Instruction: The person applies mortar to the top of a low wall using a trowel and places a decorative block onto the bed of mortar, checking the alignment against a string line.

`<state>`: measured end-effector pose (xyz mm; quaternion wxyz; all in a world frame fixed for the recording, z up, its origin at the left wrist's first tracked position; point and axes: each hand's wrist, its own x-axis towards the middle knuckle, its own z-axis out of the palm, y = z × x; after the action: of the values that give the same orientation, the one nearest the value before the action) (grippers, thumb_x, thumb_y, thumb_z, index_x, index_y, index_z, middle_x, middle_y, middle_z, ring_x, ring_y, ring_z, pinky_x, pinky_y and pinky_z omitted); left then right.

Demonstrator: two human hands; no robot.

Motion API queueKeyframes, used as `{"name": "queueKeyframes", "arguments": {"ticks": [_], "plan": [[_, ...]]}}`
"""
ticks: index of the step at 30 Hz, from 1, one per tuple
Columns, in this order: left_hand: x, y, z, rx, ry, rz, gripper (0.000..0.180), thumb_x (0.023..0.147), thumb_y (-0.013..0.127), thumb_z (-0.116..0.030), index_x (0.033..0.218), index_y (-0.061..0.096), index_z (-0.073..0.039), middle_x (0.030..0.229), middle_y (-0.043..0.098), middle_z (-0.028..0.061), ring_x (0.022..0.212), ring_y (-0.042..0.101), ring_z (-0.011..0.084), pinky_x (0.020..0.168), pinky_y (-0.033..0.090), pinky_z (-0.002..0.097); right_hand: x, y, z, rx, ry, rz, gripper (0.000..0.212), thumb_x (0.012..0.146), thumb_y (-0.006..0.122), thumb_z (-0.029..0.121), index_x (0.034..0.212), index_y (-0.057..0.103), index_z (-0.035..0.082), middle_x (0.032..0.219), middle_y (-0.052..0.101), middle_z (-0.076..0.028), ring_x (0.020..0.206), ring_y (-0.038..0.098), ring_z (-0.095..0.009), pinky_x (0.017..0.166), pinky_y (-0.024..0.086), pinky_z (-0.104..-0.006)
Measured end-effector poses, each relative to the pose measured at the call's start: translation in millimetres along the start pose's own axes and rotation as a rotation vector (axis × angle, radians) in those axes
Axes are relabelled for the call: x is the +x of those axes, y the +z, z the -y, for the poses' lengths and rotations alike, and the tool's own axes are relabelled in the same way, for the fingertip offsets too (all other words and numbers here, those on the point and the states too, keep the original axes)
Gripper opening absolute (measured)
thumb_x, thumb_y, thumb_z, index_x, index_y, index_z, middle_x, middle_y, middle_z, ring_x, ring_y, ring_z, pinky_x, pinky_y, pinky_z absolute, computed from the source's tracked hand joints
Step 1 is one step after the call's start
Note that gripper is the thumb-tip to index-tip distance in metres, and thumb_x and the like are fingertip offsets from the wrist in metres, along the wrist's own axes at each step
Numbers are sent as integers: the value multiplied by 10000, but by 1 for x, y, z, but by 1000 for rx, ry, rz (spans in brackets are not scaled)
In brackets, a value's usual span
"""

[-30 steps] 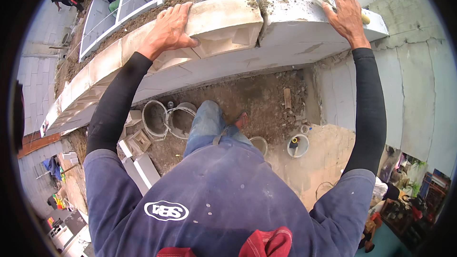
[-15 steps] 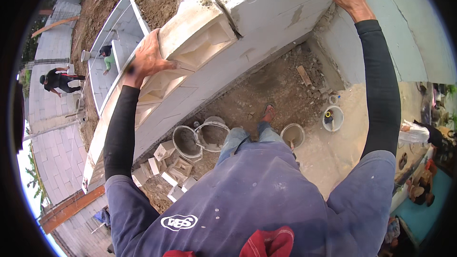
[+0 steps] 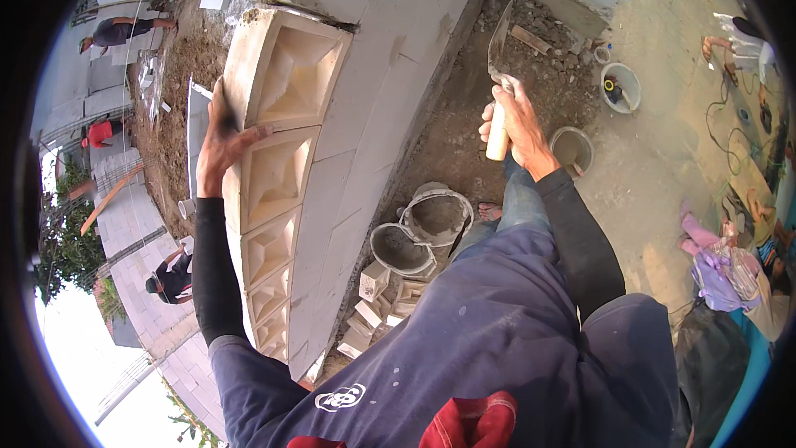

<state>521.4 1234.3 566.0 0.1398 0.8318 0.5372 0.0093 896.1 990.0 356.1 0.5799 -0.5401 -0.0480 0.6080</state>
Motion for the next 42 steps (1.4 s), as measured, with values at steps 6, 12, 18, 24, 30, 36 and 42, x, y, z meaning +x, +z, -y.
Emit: {"name": "queueKeyframes", "arguments": {"ticks": [6,12,18,24,30,36,42], "plan": [[20,0,-12,143,-2,21,1408,578,949,-431,1626,163,83,1518,406,330,1444,412,452,1227,355,473,-8,2,-104,-441,-90,284,525,1077,534,464,1417,454,72,740,564,-40,494,573,-140,430,487,-311],[22,-2,0,121,-47,33,1417,598,934,-488,1627,153,94,1540,389,376,1459,407,458,1218,360,478,-44,108,-89,-145,71,384,556,1079,540,383,1502,426,41,737,560,-36,455,549,-122,375,459,-292],[24,-1,1,129,-59,64,1443,566,937,-490,1628,155,95,1520,402,388,1421,455,471,1198,386,469,-31,127,-80,-233,-47,322,572,1076,531,345,1501,435,-25,734,614,-64,464,571,-141,380,481,-309],[25,-6,11,131,0,72,1453,556,929,-500,1622,155,114,1543,382,404,1442,436,464,1207,372,457,-40,136,-70,-378,-120,250,490,1074,526,322,1410,481,-33,713,636,-84,471,591,-174,411,497,-352],[22,-11,-4,63,8,122,1429,571,920,-486,1615,159,126,1536,414,378,1402,493,442,1169,416,440,-54,152,-83,-492,-245,250,363,1074,500,275,1274,478,-27,769,690,-203,587,673,-372,564,546,-481],[23,-12,-1,44,3,148,1408,587,916,-490,1621,167,103,1531,439,346,1365,543,420,1142,448,433,-116,172,-166,-517,-196,480,321,1055,501,248,1190,496,-44,922,705,-331,850,679,-548,736,534,-574],[25,-3,-2,181,-32,14,1216,730,892,-472,1613,235,43,1452,530,273,1282,603,342,1076,501,422,-108,128,-169,-867,-300,538,429,1089,475,325,1249,598,-54,1099,697,-307,949,685,-490,827,536,-543]]}}
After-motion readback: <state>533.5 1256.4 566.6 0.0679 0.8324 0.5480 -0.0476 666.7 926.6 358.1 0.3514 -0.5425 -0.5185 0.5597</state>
